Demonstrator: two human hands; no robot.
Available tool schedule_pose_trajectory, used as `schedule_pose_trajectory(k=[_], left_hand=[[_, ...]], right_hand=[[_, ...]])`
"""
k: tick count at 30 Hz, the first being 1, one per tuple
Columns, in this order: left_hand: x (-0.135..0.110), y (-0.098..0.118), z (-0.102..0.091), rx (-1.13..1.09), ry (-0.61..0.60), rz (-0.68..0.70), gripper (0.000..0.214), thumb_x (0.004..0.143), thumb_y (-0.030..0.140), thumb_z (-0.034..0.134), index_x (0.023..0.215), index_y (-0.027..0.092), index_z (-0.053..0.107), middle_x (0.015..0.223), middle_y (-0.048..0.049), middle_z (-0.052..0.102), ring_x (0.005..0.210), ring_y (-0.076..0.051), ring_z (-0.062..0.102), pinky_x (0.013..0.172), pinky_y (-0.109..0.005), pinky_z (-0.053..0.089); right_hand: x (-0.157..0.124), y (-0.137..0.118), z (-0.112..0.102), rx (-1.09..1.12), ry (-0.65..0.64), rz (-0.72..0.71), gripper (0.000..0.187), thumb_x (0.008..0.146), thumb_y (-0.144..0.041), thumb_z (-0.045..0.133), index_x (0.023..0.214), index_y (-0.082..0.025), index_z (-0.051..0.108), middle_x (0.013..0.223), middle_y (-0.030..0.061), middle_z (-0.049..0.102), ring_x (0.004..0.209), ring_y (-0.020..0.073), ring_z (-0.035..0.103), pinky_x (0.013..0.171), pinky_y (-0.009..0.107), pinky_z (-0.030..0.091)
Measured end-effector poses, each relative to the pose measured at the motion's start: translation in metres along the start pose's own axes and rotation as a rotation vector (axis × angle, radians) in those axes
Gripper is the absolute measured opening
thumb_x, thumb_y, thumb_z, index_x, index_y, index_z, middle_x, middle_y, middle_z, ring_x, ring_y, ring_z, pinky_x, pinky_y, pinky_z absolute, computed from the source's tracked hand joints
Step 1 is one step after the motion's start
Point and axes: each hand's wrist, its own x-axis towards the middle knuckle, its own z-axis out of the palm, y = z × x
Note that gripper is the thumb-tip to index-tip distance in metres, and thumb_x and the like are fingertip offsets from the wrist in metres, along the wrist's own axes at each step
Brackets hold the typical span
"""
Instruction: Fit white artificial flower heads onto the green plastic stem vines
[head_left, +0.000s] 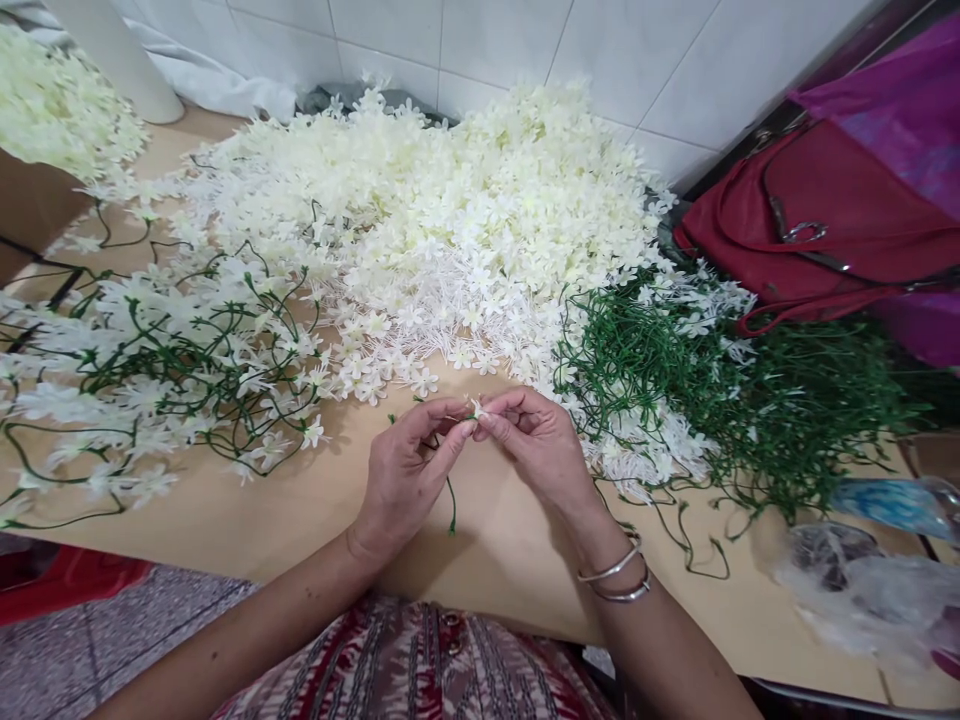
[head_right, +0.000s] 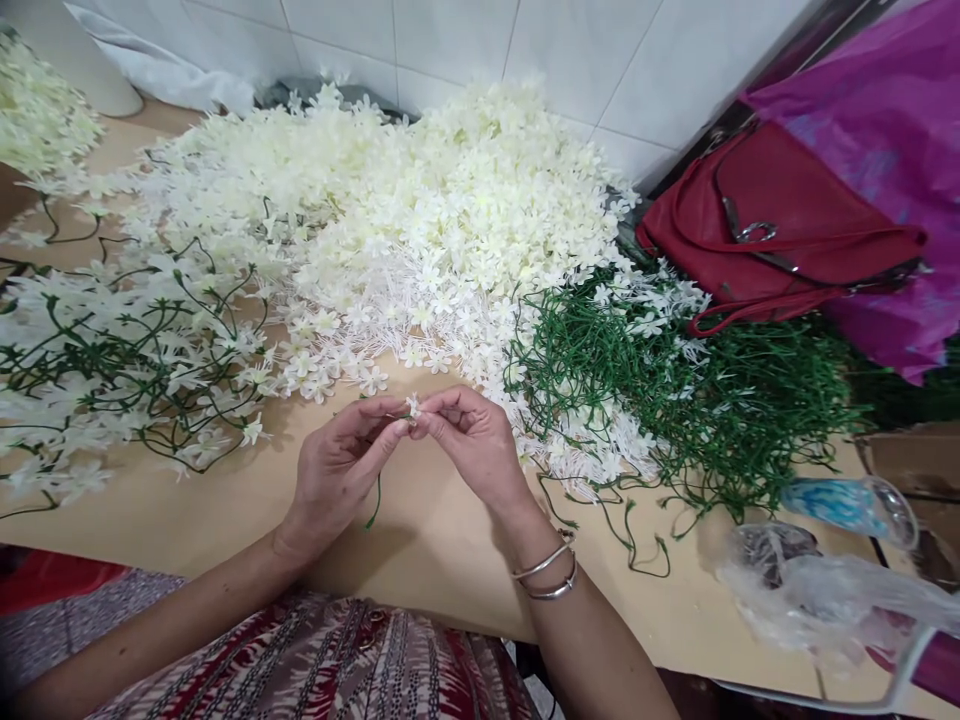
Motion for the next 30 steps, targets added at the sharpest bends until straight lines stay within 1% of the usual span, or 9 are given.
schedule_pose_trajectory(k=[6, 9, 15, 17, 20, 22, 24, 28, 30], left_hand=[[0.000, -0.001, -0.002, -0.023, -0.003, 0.005, 0.013, 0.099, 0.032, 0.069, 0.106, 0.021, 0.074, 0.094, -0.0046, 0.080, 0.085, -0.018, 0.077, 0.082, -0.030, 0.063], [0.000, 0.000, -0.002, -0.046, -0.013, -0.015, 0.013, 0.100, 0.032, 0.068, 0.102, 0.020, 0.073, 0.091, -0.0047, 0.080, 0.085, -0.018, 0.078, 0.079, -0.028, 0.063], [0.000, 0.001, -0.001, -0.046, -0.014, -0.016, 0.010, 0.100, 0.030, 0.068, 0.099, 0.020, 0.072, 0.088, -0.0032, 0.080, 0.083, -0.017, 0.079, 0.077, -0.025, 0.061], [0.000, 0.001, -0.002, -0.034, -0.020, -0.004, 0.009, 0.100, 0.029, 0.068, 0.098, 0.020, 0.072, 0.088, -0.0029, 0.080, 0.083, -0.016, 0.078, 0.076, -0.025, 0.061], [-0.001, -0.001, -0.003, -0.021, -0.021, 0.012, 0.009, 0.101, 0.028, 0.066, 0.099, 0.021, 0.071, 0.089, -0.0032, 0.079, 0.084, -0.017, 0.078, 0.077, -0.026, 0.061], [-0.001, -0.002, -0.003, -0.005, -0.021, 0.023, 0.009, 0.101, 0.028, 0.066, 0.099, 0.021, 0.070, 0.088, -0.0031, 0.078, 0.083, -0.017, 0.078, 0.077, -0.027, 0.061], [0.000, -0.003, -0.002, 0.012, -0.019, 0.033, 0.008, 0.101, 0.027, 0.066, 0.099, 0.021, 0.070, 0.087, -0.0027, 0.078, 0.082, -0.016, 0.077, 0.078, -0.027, 0.060], [0.002, -0.003, 0.001, -0.037, -0.009, 0.028, 0.009, 0.101, 0.028, 0.067, 0.098, 0.020, 0.070, 0.087, -0.0030, 0.077, 0.083, -0.017, 0.076, 0.079, -0.028, 0.060], [0.003, -0.002, 0.001, -0.084, 0.008, 0.023, 0.010, 0.100, 0.030, 0.068, 0.100, 0.020, 0.070, 0.088, -0.0037, 0.077, 0.085, -0.018, 0.077, 0.080, -0.028, 0.060]], right_hand=[[-0.001, 0.001, 0.001, 0.030, 0.013, 0.020, 0.015, 0.081, -0.031, 0.089, 0.088, -0.025, 0.077, 0.073, -0.0007, 0.078, 0.078, 0.0175, 0.077, 0.081, 0.033, 0.064], [-0.001, 0.000, 0.003, 0.011, -0.001, 0.027, 0.013, 0.083, -0.030, 0.088, 0.088, -0.026, 0.077, 0.075, -0.0003, 0.079, 0.078, 0.0179, 0.077, 0.081, 0.033, 0.065], [-0.003, 0.004, 0.008, -0.036, 0.008, -0.014, 0.011, 0.087, -0.031, 0.084, 0.087, -0.026, 0.075, 0.073, -0.0015, 0.079, 0.078, 0.0172, 0.078, 0.093, 0.036, 0.063], [-0.004, 0.005, 0.009, -0.041, -0.002, -0.020, 0.009, 0.089, -0.030, 0.082, 0.088, -0.026, 0.074, 0.073, -0.0018, 0.079, 0.078, 0.0164, 0.078, 0.092, 0.035, 0.063], [-0.004, 0.004, 0.010, -0.048, -0.027, -0.013, 0.009, 0.090, -0.030, 0.082, 0.089, -0.026, 0.074, 0.073, -0.0017, 0.077, 0.078, 0.0166, 0.077, 0.084, 0.032, 0.064], [-0.004, 0.004, 0.010, -0.042, -0.031, -0.008, 0.010, 0.089, -0.030, 0.083, 0.088, -0.025, 0.074, 0.074, -0.0020, 0.076, 0.074, 0.0158, 0.076, 0.081, 0.031, 0.064], [-0.004, 0.005, 0.011, -0.033, -0.017, -0.008, 0.012, 0.087, -0.030, 0.084, 0.087, -0.025, 0.074, 0.077, -0.0022, 0.076, 0.071, 0.0142, 0.074, 0.081, 0.030, 0.064], [-0.001, 0.006, 0.013, -0.010, 0.011, -0.029, 0.014, 0.085, -0.032, 0.086, 0.085, -0.025, 0.074, 0.076, -0.0032, 0.075, 0.069, 0.0129, 0.073, 0.090, 0.032, 0.062], [0.000, 0.002, 0.013, 0.008, 0.029, -0.039, 0.015, 0.084, -0.033, 0.087, 0.087, -0.025, 0.075, 0.079, -0.0028, 0.076, 0.071, 0.0133, 0.073, 0.087, 0.031, 0.062]])
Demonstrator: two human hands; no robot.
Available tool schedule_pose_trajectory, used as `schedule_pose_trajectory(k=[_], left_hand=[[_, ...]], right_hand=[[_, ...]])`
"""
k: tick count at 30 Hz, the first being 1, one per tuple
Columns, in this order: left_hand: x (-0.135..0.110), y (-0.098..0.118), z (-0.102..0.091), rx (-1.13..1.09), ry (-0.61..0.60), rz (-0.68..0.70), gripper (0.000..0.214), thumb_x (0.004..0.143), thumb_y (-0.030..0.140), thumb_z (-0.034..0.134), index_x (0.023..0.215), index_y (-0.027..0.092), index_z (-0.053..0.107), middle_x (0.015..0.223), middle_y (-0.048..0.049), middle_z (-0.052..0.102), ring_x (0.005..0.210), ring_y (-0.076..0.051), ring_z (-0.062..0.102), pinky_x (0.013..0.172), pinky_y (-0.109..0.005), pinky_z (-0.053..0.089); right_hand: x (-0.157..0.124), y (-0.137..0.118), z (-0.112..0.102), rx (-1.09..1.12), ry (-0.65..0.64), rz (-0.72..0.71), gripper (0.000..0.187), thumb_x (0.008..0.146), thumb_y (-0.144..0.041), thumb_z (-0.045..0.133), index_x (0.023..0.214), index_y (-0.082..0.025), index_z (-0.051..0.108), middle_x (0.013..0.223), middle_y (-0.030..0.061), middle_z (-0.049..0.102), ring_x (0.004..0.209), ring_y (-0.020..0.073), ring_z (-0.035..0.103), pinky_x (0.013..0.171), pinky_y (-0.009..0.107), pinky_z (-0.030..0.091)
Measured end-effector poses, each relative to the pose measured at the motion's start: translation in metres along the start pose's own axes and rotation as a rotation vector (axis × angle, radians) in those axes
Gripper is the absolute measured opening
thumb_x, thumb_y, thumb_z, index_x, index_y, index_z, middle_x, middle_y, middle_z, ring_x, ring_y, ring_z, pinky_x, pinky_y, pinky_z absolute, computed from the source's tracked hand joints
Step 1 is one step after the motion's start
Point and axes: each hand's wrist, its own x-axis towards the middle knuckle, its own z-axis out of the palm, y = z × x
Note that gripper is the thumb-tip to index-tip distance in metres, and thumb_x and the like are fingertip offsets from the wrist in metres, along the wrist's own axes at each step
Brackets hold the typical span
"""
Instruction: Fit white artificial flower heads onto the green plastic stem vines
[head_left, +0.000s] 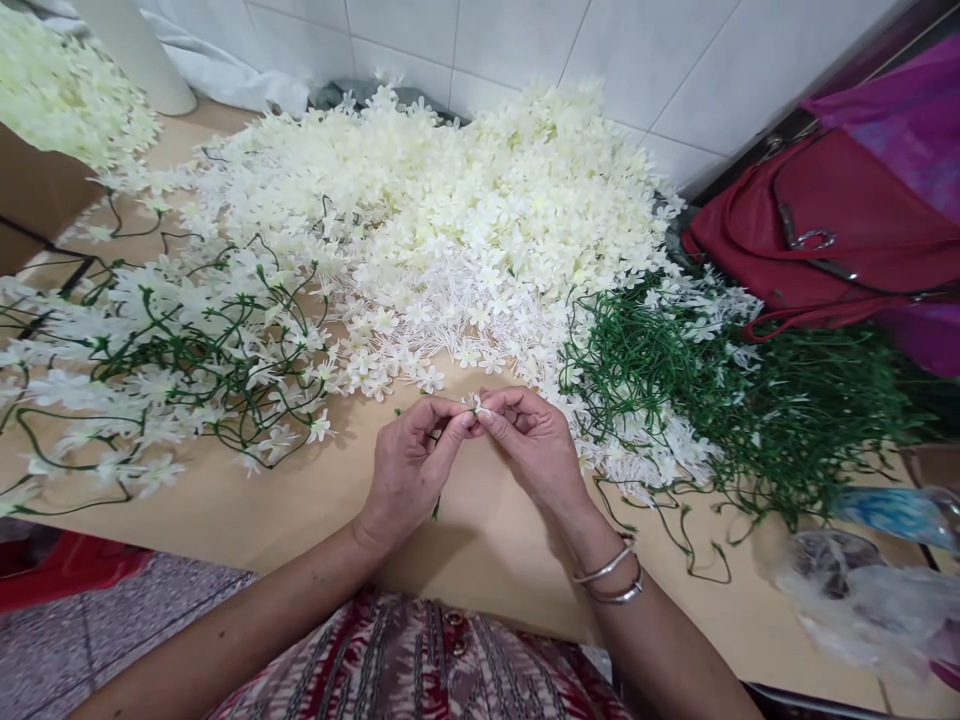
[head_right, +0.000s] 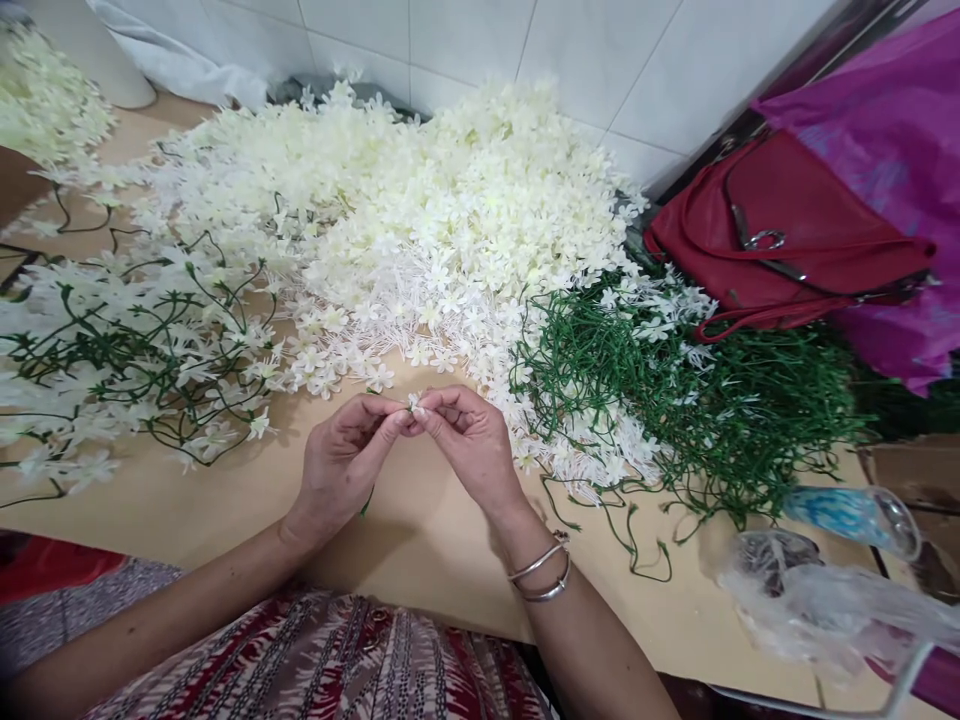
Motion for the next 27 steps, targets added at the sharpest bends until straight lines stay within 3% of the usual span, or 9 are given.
schedule_pose_trajectory(k=[3, 6, 12, 15, 22, 27], left_hand=[[-0.001, 0.006, -0.006, 0.008, 0.089, 0.050, 0.010, 0.101, 0.030, 0.068, 0.104, 0.021, 0.069, 0.090, -0.0037, 0.076, 0.086, -0.017, 0.074, 0.081, -0.028, 0.058], [-0.004, 0.014, -0.018, 0.114, 0.109, 0.117, 0.008, 0.102, 0.027, 0.065, 0.107, 0.023, 0.069, 0.090, -0.0031, 0.073, 0.085, -0.016, 0.072, 0.082, -0.029, 0.056], [-0.019, 0.018, -0.041, 0.423, -0.253, 0.332, 0.015, 0.100, 0.015, 0.064, 0.107, 0.023, 0.074, 0.099, -0.0049, 0.077, 0.090, -0.017, 0.073, 0.079, -0.027, 0.056], [-0.022, 0.016, -0.044, 0.533, -0.296, 0.416, 0.018, 0.101, 0.018, 0.064, 0.113, 0.024, 0.075, 0.109, -0.0067, 0.076, 0.100, -0.019, 0.072, 0.089, -0.032, 0.056], [0.017, 0.007, -0.042, 0.744, -0.169, 0.434, 0.021, 0.101, 0.022, 0.063, 0.120, 0.022, 0.070, 0.117, -0.0097, 0.070, 0.108, -0.024, 0.068, 0.092, -0.037, 0.055], [0.033, -0.002, -0.038, 0.830, -0.234, 0.477, 0.006, 0.099, 0.025, 0.066, 0.098, 0.022, 0.072, 0.109, -0.0080, 0.072, 0.103, -0.026, 0.067, 0.096, -0.042, 0.050]], right_hand=[[0.000, -0.009, -0.003, -0.065, 0.074, -0.052, 0.017, 0.085, -0.032, 0.086, 0.097, -0.026, 0.075, 0.093, -0.0003, 0.077, 0.081, 0.0146, 0.073, 0.082, 0.029, 0.060], [0.000, -0.015, -0.010, -0.281, 0.143, -0.175, 0.010, 0.091, -0.028, 0.078, 0.100, -0.025, 0.076, 0.099, 0.0023, 0.074, 0.092, 0.0170, 0.071, 0.089, 0.032, 0.056], [-0.001, -0.013, -0.016, -0.648, 0.017, -0.306, 0.009, 0.097, -0.019, 0.067, 0.097, -0.025, 0.074, 0.099, 0.0052, 0.073, 0.095, 0.0208, 0.068, 0.084, 0.036, 0.055], [-0.002, -0.012, -0.013, -0.779, -0.050, -0.359, 0.009, 0.098, -0.018, 0.066, 0.099, -0.024, 0.073, 0.099, 0.0062, 0.073, 0.096, 0.0228, 0.067, 0.084, 0.038, 0.054], [-0.002, -0.007, -0.010, -1.004, 0.000, -0.445, 0.008, 0.097, -0.016, 0.068, 0.095, -0.023, 0.070, 0.092, 0.0051, 0.073, 0.090, 0.0239, 0.062, 0.087, 0.041, 0.050], [0.000, -0.001, -0.006, -1.124, 0.066, -0.500, 0.012, 0.101, -0.018, 0.063, 0.110, -0.023, 0.070, 0.104, 0.0089, 0.070, 0.101, 0.0275, 0.059, 0.093, 0.046, 0.048]])
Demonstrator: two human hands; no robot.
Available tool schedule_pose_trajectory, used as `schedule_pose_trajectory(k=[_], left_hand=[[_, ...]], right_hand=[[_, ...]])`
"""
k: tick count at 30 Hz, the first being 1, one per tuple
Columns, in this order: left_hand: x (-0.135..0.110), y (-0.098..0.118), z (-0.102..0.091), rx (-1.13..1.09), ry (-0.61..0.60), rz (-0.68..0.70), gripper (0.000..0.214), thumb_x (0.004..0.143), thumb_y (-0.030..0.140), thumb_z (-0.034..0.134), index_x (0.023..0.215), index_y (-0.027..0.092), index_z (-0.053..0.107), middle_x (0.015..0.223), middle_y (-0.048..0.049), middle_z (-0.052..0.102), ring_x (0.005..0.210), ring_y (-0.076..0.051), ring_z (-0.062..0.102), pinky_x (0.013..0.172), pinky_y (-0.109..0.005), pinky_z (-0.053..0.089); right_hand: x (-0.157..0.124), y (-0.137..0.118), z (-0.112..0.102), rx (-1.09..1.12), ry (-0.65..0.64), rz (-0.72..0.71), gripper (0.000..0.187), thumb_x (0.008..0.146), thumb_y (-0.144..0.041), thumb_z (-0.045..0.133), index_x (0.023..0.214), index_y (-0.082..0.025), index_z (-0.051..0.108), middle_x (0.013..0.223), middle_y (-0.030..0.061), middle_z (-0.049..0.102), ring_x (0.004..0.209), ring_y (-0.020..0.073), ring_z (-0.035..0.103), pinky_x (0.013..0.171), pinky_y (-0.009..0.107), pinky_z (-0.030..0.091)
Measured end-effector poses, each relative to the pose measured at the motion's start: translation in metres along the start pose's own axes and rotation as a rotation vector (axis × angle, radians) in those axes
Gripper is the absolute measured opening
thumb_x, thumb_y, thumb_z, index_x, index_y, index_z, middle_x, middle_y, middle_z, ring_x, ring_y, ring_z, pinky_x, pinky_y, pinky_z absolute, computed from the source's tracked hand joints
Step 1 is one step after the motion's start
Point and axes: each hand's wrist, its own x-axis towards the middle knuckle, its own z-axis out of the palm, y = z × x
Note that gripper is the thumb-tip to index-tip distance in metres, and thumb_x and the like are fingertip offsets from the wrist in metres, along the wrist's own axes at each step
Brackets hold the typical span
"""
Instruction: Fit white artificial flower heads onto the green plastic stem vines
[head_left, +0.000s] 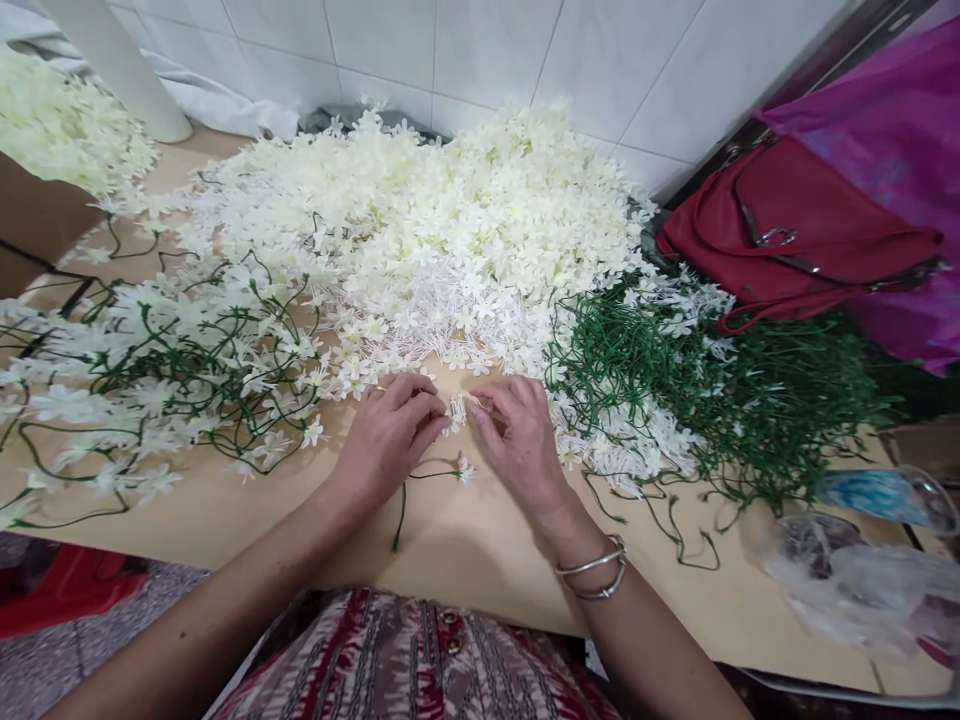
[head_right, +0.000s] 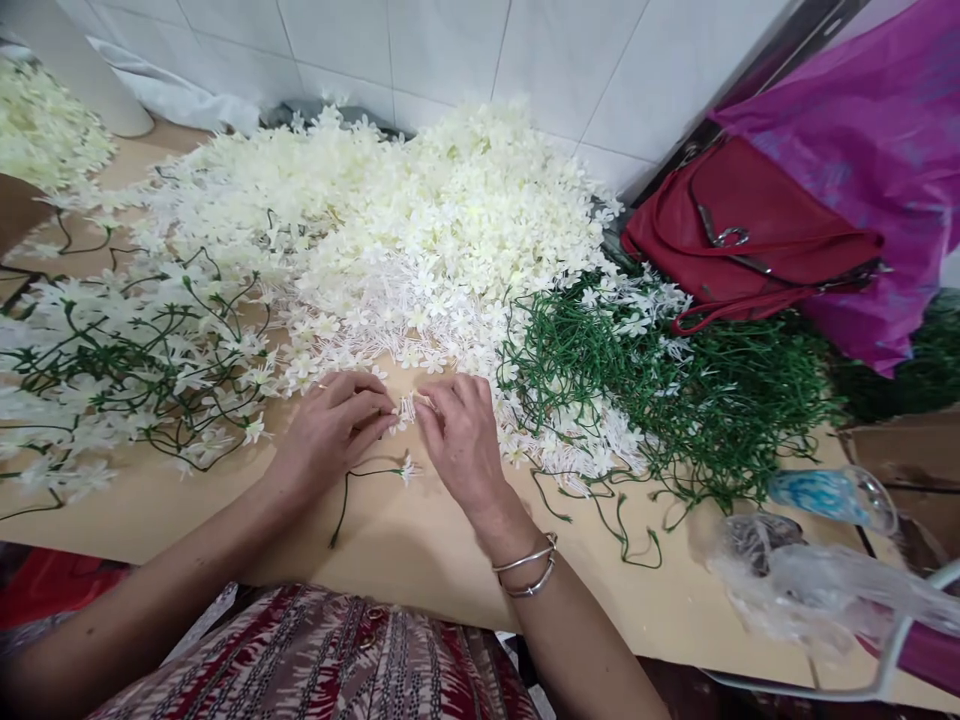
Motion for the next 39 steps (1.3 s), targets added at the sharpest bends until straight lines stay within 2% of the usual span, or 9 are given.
schedule_pose_trajectory(k=[3, 7, 11, 14, 21, 25, 31, 35, 39], left_hand=[[-0.001, 0.004, -0.001, -0.053, 0.091, -0.022, 0.007, 0.098, 0.022, 0.065, 0.093, 0.023, 0.068, 0.103, -0.0050, 0.076, 0.100, -0.023, 0.070, 0.095, -0.040, 0.050], [0.001, 0.015, -0.006, -0.219, 0.249, -0.135, 0.009, 0.094, 0.018, 0.066, 0.088, 0.023, 0.063, 0.098, -0.0023, 0.080, 0.092, -0.018, 0.075, 0.084, -0.032, 0.054], [0.006, 0.022, -0.005, -0.472, 0.234, -0.409, 0.010, 0.095, 0.028, 0.068, 0.087, 0.021, 0.066, 0.098, -0.0043, 0.080, 0.082, -0.016, 0.073, 0.072, -0.028, 0.054], [0.009, 0.023, -0.001, -0.616, 0.238, -0.492, 0.013, 0.094, 0.032, 0.070, 0.088, 0.021, 0.067, 0.098, -0.0047, 0.079, 0.083, -0.016, 0.072, 0.075, -0.027, 0.055], [0.013, 0.027, 0.003, -0.602, 0.242, -0.425, 0.010, 0.096, 0.030, 0.070, 0.091, 0.021, 0.068, 0.099, -0.0052, 0.078, 0.091, -0.018, 0.073, 0.082, -0.030, 0.055], [0.012, 0.031, 0.002, -0.524, 0.237, -0.310, 0.005, 0.097, 0.026, 0.069, 0.093, 0.022, 0.068, 0.101, -0.0055, 0.079, 0.097, -0.019, 0.075, 0.088, -0.033, 0.057], [0.010, 0.032, 0.002, -0.404, 0.206, -0.127, 0.005, 0.097, 0.018, 0.068, 0.096, 0.022, 0.068, 0.100, -0.0043, 0.081, 0.096, -0.018, 0.078, 0.084, -0.029, 0.058], [0.011, 0.030, 0.002, -0.411, 0.199, -0.096, 0.004, 0.096, 0.018, 0.068, 0.098, 0.022, 0.069, 0.097, -0.0034, 0.081, 0.091, -0.017, 0.077, 0.082, -0.027, 0.058], [0.012, 0.030, 0.002, -0.447, 0.180, -0.147, 0.004, 0.097, 0.020, 0.067, 0.099, 0.022, 0.071, 0.092, -0.0025, 0.081, 0.084, -0.016, 0.076, 0.076, -0.026, 0.057]], right_hand=[[0.002, 0.001, 0.002, -0.086, 0.009, 0.003, 0.023, 0.101, -0.016, 0.060, 0.121, -0.022, 0.067, 0.113, 0.0127, 0.067, 0.109, 0.0302, 0.057, 0.099, 0.050, 0.046], [0.003, 0.005, 0.002, -0.126, 0.009, 0.027, 0.010, 0.098, -0.014, 0.062, 0.095, -0.022, 0.067, 0.097, 0.0100, 0.068, 0.097, 0.0292, 0.056, 0.092, 0.047, 0.047], [0.004, 0.005, -0.001, -0.079, 0.017, 0.003, 0.014, 0.099, -0.013, 0.059, 0.089, -0.023, 0.062, 0.094, 0.0089, 0.070, 0.095, 0.0280, 0.058, 0.091, 0.047, 0.048], [0.004, -0.004, -0.006, 0.086, 0.078, 0.004, 0.014, 0.101, -0.013, 0.056, 0.094, -0.024, 0.060, 0.098, 0.0080, 0.072, 0.098, 0.0252, 0.064, 0.092, 0.044, 0.051], [0.002, -0.026, -0.010, 0.565, 0.069, 0.298, 0.008, 0.094, -0.019, 0.069, 0.093, -0.026, 0.066, 0.090, 0.0015, 0.074, 0.087, 0.0188, 0.070, 0.084, 0.034, 0.056], [0.004, -0.026, -0.010, 0.689, 0.059, 0.414, 0.009, 0.089, -0.021, 0.073, 0.091, -0.024, 0.066, 0.085, 0.0005, 0.072, 0.083, 0.0175, 0.068, 0.082, 0.032, 0.055], [0.005, -0.020, -0.012, 0.838, -0.003, 0.541, 0.020, 0.083, -0.024, 0.079, 0.096, -0.024, 0.063, 0.079, -0.0024, 0.071, 0.075, 0.0152, 0.066, 0.076, 0.029, 0.052], [0.006, -0.019, -0.013, 1.001, -0.042, 0.610, 0.027, 0.081, -0.027, 0.081, 0.106, -0.024, 0.070, 0.079, -0.0024, 0.074, 0.076, 0.0145, 0.068, 0.079, 0.029, 0.054], [0.009, -0.016, -0.015, 1.159, -0.050, 0.709, 0.027, 0.075, -0.033, 0.088, 0.098, -0.025, 0.075, 0.077, -0.0022, 0.075, 0.075, 0.0153, 0.070, 0.082, 0.031, 0.057]])
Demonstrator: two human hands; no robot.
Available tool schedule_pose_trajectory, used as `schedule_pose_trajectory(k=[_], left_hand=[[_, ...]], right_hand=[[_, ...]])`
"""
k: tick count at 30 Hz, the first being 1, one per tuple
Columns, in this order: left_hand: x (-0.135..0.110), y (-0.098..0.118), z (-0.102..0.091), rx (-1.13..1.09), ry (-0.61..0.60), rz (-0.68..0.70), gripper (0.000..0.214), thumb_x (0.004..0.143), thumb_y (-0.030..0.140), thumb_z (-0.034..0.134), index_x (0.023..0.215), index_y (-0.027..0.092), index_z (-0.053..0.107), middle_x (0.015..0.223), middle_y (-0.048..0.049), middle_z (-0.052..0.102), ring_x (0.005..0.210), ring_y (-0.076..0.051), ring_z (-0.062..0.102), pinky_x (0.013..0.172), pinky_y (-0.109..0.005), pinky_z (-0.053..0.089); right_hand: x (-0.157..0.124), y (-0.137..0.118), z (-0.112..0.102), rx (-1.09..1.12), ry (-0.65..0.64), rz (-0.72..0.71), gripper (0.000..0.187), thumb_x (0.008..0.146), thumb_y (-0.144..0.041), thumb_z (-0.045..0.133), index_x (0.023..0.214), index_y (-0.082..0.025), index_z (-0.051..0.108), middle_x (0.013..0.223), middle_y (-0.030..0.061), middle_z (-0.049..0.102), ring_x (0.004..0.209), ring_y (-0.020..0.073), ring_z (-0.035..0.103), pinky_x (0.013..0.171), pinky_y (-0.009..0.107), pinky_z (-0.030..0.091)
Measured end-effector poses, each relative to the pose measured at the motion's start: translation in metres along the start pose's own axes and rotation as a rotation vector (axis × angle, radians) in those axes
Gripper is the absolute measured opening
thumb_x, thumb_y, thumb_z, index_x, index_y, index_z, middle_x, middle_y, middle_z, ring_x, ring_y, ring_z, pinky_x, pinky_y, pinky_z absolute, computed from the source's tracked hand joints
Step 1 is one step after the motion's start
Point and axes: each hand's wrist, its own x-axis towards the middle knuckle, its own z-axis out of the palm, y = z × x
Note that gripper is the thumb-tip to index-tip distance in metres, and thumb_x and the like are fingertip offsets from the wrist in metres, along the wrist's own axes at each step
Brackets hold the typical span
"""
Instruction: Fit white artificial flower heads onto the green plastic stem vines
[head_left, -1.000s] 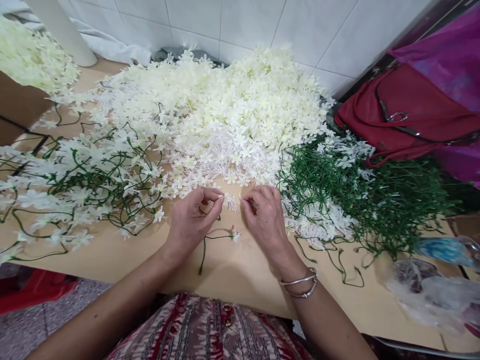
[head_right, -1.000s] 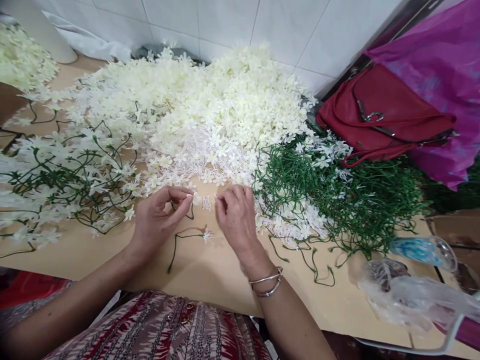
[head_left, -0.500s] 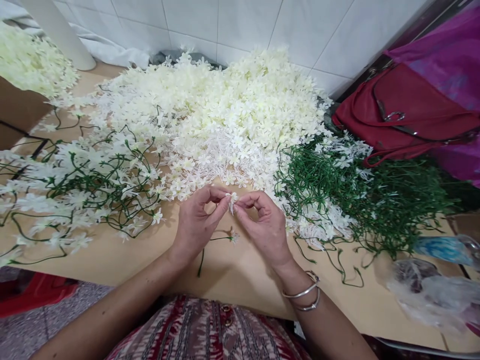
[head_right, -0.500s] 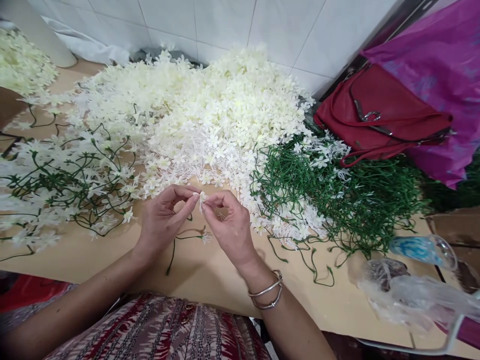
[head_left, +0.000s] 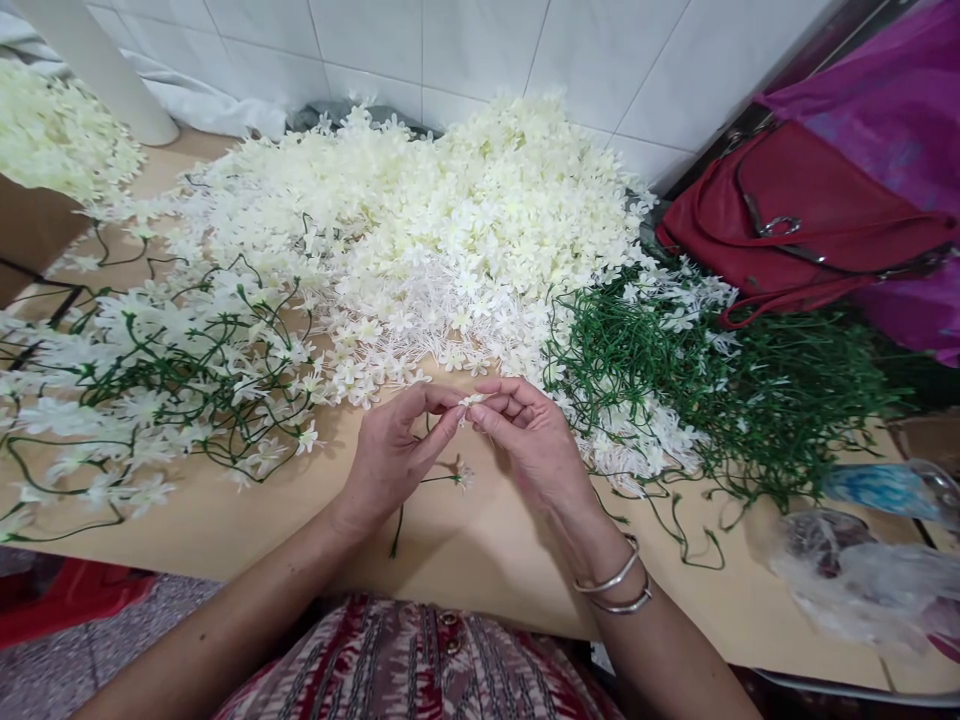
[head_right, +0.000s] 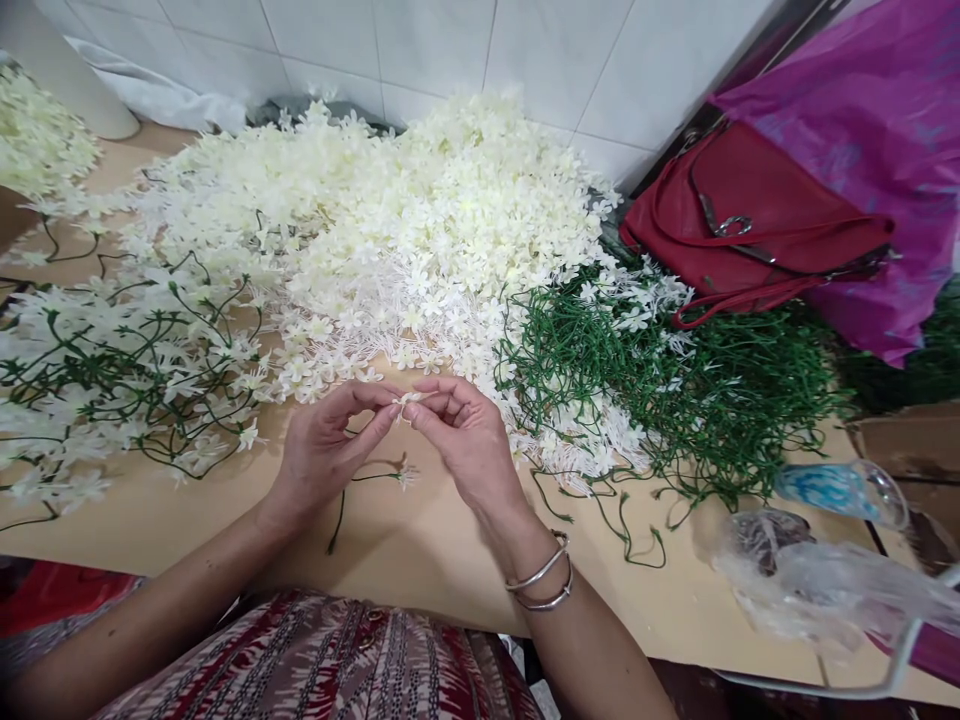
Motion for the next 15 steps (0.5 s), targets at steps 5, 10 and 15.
schedule_pose_trajectory(k=[5, 10, 15], left_hand=[[-0.0011, -0.0008, 0.0001, -0.111, -0.045, -0.122, 0.007, 0.098, 0.025, 0.067, 0.099, 0.022, 0.073, 0.093, -0.0032, 0.080, 0.085, -0.016, 0.074, 0.077, -0.026, 0.055], [-0.0001, -0.0030, 0.0013, -0.296, -0.050, -0.263, 0.008, 0.097, 0.028, 0.070, 0.096, 0.021, 0.074, 0.091, -0.0031, 0.078, 0.089, -0.017, 0.072, 0.083, -0.028, 0.055], [0.0016, 0.0013, 0.0008, -0.334, -0.059, -0.317, 0.009, 0.094, 0.028, 0.073, 0.092, 0.020, 0.075, 0.089, -0.0028, 0.077, 0.083, -0.015, 0.069, 0.080, -0.026, 0.053]], right_hand=[[0.0034, -0.0022, -0.0039, 0.054, -0.005, 0.061, 0.028, 0.069, -0.034, 0.094, 0.085, -0.023, 0.074, 0.073, -0.0031, 0.072, 0.069, 0.0130, 0.065, 0.077, 0.029, 0.057], [0.0023, -0.0030, -0.0025, 0.046, 0.021, 0.085, 0.035, 0.063, -0.035, 0.097, 0.081, -0.023, 0.069, 0.069, -0.0044, 0.071, 0.065, 0.0118, 0.063, 0.069, 0.026, 0.054], [0.0025, -0.0023, -0.0008, 0.078, 0.069, 0.073, 0.035, 0.064, -0.030, 0.096, 0.083, -0.023, 0.068, 0.068, -0.0056, 0.070, 0.063, 0.0105, 0.063, 0.067, 0.025, 0.052]])
